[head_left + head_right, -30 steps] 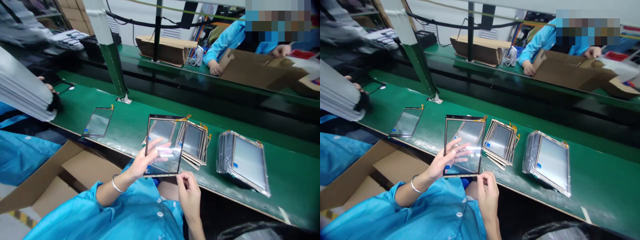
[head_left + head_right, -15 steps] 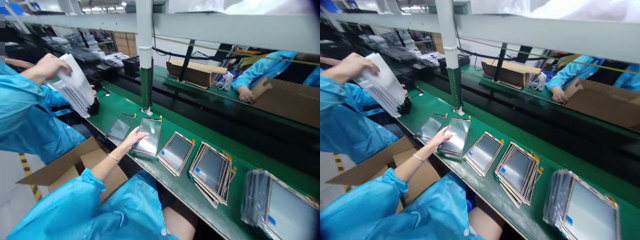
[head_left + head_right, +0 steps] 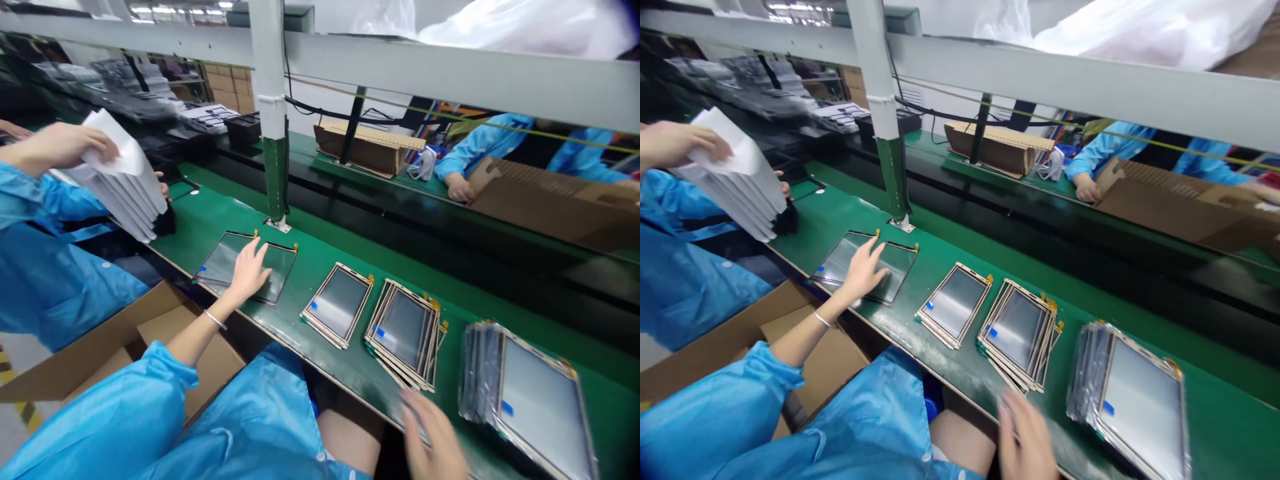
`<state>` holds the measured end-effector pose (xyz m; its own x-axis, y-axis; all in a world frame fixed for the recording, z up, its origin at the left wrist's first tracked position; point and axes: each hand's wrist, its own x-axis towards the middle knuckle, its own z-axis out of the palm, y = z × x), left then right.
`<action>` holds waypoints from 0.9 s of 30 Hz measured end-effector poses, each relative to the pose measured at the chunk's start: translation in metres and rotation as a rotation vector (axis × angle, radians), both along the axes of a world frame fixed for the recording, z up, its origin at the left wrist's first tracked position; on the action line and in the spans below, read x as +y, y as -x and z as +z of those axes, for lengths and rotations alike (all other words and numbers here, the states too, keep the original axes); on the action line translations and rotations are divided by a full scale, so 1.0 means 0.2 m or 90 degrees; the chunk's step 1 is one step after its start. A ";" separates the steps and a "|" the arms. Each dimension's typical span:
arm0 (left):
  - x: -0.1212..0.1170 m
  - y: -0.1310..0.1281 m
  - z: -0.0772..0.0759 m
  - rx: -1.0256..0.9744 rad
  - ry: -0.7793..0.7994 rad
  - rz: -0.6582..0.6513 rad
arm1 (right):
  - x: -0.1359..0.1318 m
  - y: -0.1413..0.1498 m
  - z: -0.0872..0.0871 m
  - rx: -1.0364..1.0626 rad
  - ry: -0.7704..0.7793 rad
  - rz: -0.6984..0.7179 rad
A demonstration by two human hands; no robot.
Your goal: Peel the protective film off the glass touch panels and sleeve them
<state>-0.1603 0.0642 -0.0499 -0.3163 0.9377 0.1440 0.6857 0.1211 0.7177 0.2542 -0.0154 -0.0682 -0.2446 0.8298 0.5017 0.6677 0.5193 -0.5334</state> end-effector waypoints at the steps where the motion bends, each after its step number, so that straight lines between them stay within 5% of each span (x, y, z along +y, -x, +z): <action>1: 0.00 -0.08 -0.01 0.023 -0.005 -0.033 | 0.05 0.08 -0.03 -0.045 -0.008 0.003; 5: 0.01 -0.45 -0.10 0.047 0.017 -0.150 | 0.28 0.43 -0.18 -0.207 -0.003 -0.082; 9: 0.02 -0.64 -0.18 -0.013 0.035 -0.151 | 0.36 0.56 -0.25 -0.211 0.025 -0.131; 14: 0.06 -0.63 -0.13 -0.185 0.065 -0.176 | 0.34 0.53 -0.28 -0.150 0.047 -0.120; 18: 0.20 -0.63 -0.06 -0.373 0.185 -0.256 | 0.34 0.52 -0.27 -0.074 0.112 -0.098; 22: 0.30 -0.63 -0.01 -0.495 0.290 -0.318 | 0.34 0.49 -0.20 0.185 0.246 -0.051; 27: 0.08 -0.65 0.05 -0.559 0.293 -0.344 | 0.38 0.35 -0.06 0.390 0.323 -0.087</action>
<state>-0.0305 0.0805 -0.0398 0.3251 0.8885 -0.3238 0.0082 0.3397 0.9405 0.1850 0.0615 -0.0811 0.0725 0.9951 0.0674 0.2199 0.0499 -0.9742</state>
